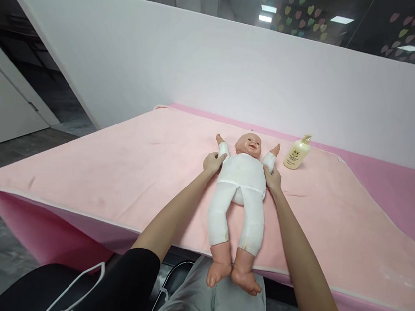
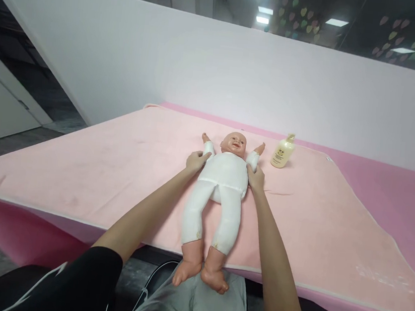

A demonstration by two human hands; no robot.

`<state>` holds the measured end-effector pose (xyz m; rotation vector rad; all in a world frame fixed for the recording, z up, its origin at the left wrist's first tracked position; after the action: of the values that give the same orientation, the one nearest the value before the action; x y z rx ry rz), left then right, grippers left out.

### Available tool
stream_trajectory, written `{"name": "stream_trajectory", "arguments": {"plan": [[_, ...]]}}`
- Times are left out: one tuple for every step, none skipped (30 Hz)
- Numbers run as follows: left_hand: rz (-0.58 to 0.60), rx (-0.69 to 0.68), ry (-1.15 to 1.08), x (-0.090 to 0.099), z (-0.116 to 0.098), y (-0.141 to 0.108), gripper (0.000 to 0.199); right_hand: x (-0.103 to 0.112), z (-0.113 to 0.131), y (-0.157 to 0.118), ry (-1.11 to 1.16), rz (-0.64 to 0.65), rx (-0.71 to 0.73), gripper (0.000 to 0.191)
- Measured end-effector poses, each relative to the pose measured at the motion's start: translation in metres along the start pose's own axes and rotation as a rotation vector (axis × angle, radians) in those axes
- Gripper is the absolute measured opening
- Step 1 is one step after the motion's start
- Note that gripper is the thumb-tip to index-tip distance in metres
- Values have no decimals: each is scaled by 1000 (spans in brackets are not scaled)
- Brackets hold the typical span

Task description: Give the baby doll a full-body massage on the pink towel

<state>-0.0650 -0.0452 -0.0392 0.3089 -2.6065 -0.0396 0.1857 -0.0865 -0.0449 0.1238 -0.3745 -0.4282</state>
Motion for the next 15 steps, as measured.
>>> {"name": "stream_trajectory", "arguments": {"plan": [[-7,-42,-78,1,1,-3,30,1,1,-4,66,13,30,29],[-5,-75,-186,2,1,-7,31,3,2,-9,146,40,36,28],[7,-93,-313,3,2,-10,34,5,4,-13,237,75,22,28],[25,-94,-441,5,2,-13,36,6,5,-16,329,112,-8,29],[41,-78,-553,7,3,-16,39,8,6,-20,411,143,-46,31],[49,-55,-639,10,4,-18,40,10,7,-23,473,162,-85,33],[52,-33,-699,13,5,-20,39,13,8,-27,515,169,-117,35],[53,-17,-741,16,6,-22,37,15,9,-29,538,165,-143,36],[53,-8,-775,19,7,-23,34,18,9,-32,549,157,-166,36],[48,-5,-806,23,8,-24,31,21,9,-34,558,148,-187,35],[41,-3,-835,26,9,-25,29,25,9,-35,573,142,-208,34],[30,1,-861,30,10,-25,29,28,8,-37,599,137,-229,33],[16,8,-882,34,11,-25,28,32,7,-37,636,127,-254,32],[-10,16,-899,38,12,-24,28,38,6,-37,684,96,-278,31],[-48,23,-913,43,13,-23,26,44,4,-36,740,41,-298,30]]}}
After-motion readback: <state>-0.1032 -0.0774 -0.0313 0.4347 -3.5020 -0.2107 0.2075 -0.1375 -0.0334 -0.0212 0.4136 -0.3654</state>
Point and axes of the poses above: each hand's wrist, its own y-axis towards the middle knuckle, its own x-axis out of the back of the hand, z = x × y, the point moved 2 cm from there along y, towards the middle knuckle, and after that the axes turned 5 degrees about y, right-handed, at the moved point
